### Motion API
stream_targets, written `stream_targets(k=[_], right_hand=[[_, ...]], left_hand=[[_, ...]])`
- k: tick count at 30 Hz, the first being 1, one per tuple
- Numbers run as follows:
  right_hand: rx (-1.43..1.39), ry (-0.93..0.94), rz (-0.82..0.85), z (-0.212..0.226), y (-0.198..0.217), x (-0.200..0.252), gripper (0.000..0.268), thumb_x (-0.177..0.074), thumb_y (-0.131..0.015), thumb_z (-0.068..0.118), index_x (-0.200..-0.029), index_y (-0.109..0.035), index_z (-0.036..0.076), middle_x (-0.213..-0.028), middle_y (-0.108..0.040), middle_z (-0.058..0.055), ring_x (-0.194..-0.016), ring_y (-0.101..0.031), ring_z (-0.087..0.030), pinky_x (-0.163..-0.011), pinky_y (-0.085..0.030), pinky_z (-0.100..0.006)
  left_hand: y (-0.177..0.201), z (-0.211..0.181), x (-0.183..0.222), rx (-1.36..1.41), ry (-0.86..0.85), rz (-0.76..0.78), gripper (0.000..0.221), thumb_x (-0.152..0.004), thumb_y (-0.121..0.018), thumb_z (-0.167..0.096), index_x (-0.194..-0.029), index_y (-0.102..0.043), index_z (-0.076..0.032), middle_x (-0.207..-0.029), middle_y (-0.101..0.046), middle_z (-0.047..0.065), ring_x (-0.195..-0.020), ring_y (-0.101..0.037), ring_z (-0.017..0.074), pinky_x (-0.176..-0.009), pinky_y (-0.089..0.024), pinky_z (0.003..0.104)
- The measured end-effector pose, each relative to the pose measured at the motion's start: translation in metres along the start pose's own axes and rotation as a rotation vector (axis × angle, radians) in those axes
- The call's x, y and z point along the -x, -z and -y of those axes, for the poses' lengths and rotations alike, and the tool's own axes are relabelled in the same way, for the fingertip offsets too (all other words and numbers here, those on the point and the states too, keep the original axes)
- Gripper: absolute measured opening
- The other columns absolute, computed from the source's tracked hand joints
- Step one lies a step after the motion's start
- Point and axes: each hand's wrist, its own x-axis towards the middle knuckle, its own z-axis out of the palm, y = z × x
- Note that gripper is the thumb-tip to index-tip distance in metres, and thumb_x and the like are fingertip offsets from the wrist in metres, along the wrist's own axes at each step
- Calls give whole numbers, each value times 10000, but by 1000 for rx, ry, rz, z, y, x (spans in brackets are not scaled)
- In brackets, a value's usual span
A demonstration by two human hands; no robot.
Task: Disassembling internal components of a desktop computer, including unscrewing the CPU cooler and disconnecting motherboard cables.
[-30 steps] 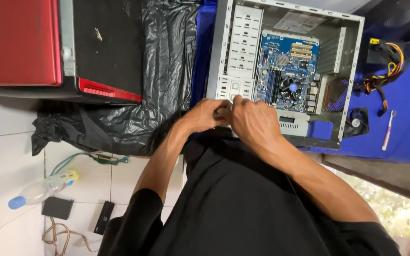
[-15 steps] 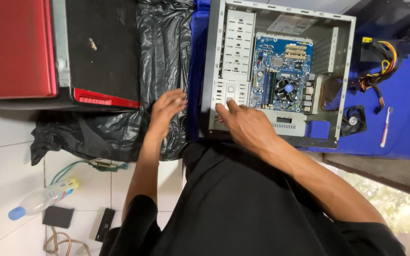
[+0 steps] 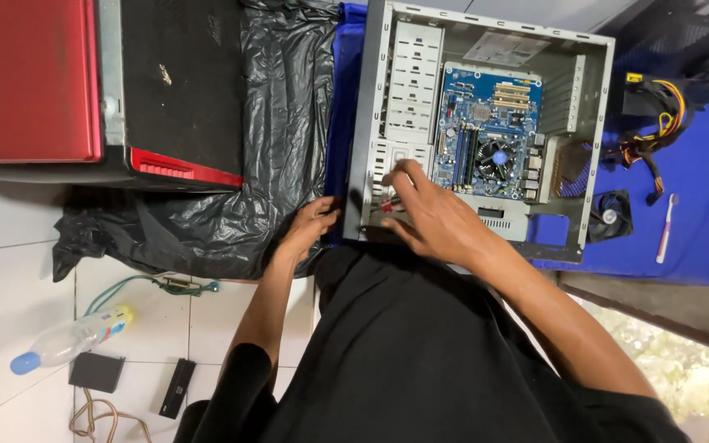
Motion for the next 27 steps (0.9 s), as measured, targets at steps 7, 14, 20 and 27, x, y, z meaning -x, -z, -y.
stream_targets(k=[7,14,20,27], right_hand=[[-200,2,-204,-11,-10,5,307,-961,-682,328,-1153,-568,118,-1002,-704,-169,-863,-713,-456,-688,-559,-592],[-51,7,-319,-22,-32,11,392,-988,-647,437,-1202,-557,121,-1058,-658,-126,-756,-720,-407,-654,-588,-546],[-5,137,-362,-31,-44,12,198,-1023,-617,287,-1153,-609,138,-1083,-648,-71,-862,-713,-357,-710,-600,-468],[-120,116,-320,-24,-39,12,187,-1013,-632,353,-1112,-627,194,-1037,-636,-11,-781,-704,-336,-651,-590,-461]], left_hand=[[-6,-23,15,-26,-5,0,555,-971,-687,-198,-1503,-541,-131,-1563,-382,306,-1460,-392,469,-1132,-382,623],[-14,-34,30,-8,-1,14,525,-987,-661,-189,-1494,-541,-122,-1547,-390,293,-1451,-413,431,-1134,-389,598],[-3,-9,11,-29,-20,30,535,-992,-664,-196,-1504,-529,-121,-1548,-377,291,-1445,-417,422,-1128,-405,584],[-7,-23,18,-9,0,25,531,-995,-646,-173,-1509,-527,-118,-1559,-367,296,-1463,-398,435,-1147,-376,592]])
